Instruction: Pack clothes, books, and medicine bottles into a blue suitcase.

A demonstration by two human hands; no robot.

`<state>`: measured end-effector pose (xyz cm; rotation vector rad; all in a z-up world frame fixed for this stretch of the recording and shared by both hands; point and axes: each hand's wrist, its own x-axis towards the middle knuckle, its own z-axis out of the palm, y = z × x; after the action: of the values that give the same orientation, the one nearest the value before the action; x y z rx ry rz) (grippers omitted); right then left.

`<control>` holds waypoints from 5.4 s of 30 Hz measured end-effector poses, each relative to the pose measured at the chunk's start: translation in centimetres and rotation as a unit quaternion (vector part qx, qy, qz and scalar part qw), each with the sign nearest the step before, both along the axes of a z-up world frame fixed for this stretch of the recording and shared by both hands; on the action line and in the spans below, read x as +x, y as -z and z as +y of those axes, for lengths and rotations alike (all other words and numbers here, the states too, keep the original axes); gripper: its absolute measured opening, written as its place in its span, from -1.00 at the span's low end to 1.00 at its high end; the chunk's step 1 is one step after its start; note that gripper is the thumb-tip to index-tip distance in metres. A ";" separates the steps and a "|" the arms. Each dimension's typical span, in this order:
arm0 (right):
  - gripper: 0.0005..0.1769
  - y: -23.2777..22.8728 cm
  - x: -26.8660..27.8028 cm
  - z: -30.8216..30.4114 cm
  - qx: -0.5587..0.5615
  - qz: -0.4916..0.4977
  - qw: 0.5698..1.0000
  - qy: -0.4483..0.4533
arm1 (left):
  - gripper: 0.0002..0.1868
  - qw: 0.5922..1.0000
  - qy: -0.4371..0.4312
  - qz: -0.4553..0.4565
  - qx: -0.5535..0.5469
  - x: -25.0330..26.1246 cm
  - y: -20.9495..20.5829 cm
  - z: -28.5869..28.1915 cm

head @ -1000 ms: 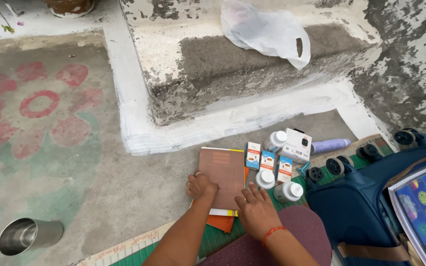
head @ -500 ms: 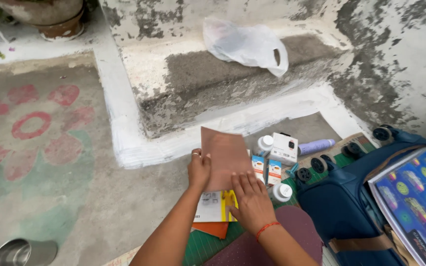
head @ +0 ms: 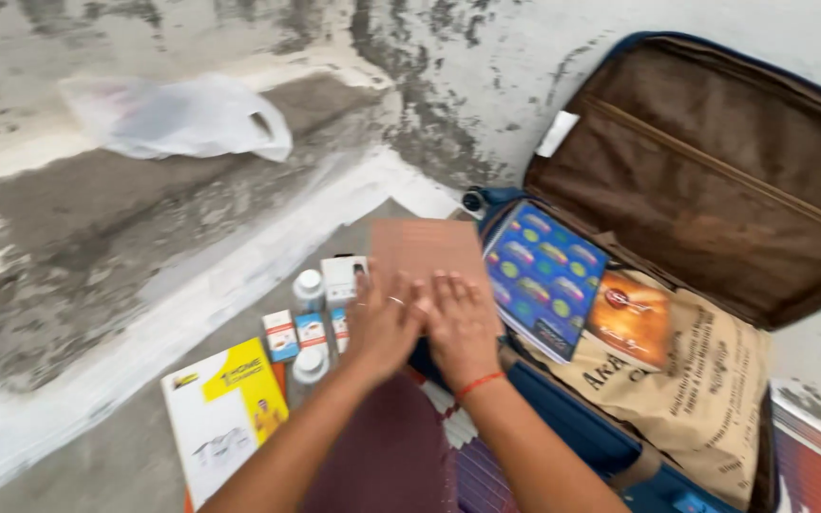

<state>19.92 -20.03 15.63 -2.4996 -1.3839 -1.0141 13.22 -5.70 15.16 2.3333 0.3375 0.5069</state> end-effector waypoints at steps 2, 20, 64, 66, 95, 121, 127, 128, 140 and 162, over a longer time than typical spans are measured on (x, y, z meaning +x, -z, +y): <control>-0.41 -1.0 2.3 -5.3 -0.019 -0.003 0.998 0.052 | -0.25 0.998 0.055 -0.001 0.035 2.0 -0.1 -4.3; -0.33 10.5 17.6 -31.8 -0.068 0.090 0.940 0.322 | 0.04 0.945 0.218 0.011 0.243 6.7 6.4 -12.3; -0.38 15.9 -15.3 15.9 -0.421 0.253 0.840 -0.230 | 0.26 0.896 -0.106 0.430 0.045 -20.6 18.3 11.2; -0.36 16.6 -15.8 16.0 -0.476 0.262 0.816 -0.199 | 0.31 0.891 -0.049 0.449 0.042 -20.9 18.6 11.8; -0.29 28.8 -8.6 16.5 -0.041 0.731 0.665 0.149 | 0.19 0.950 -0.158 0.236 -0.129 -22.8 22.5 13.2; -0.42 9.8 -5.6 11.6 0.410 0.755 0.503 0.095 | -0.26 0.864 -0.366 0.229 -0.259 -17.0 21.7 15.9; -0.49 6.7 -4.4 6.0 0.503 0.743 0.441 0.038 | -0.30 0.876 -0.421 0.012 -0.233 -14.0 12.4 18.1; -0.49 6.7 -3.6 4.5 0.508 0.741 0.439 0.010 | -0.30 0.878 -0.417 0.006 -0.234 -13.7 9.9 18.0; -0.46 0.5 -2.5 -9.0 0.617 0.651 0.435 0.078 | -0.45 0.806 -0.195 -0.133 -0.543 -7.2 -4.3 9.0; -0.33 6.3 2.8 -22.1 0.732 0.545 0.367 0.179 | -0.42 0.842 0.035 0.033 -0.538 7.9 -5.4 -7.2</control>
<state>22.71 -42.09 9.30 -1.1242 0.5438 -0.0370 21.11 -12.88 20.54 1.2480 0.4213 0.1137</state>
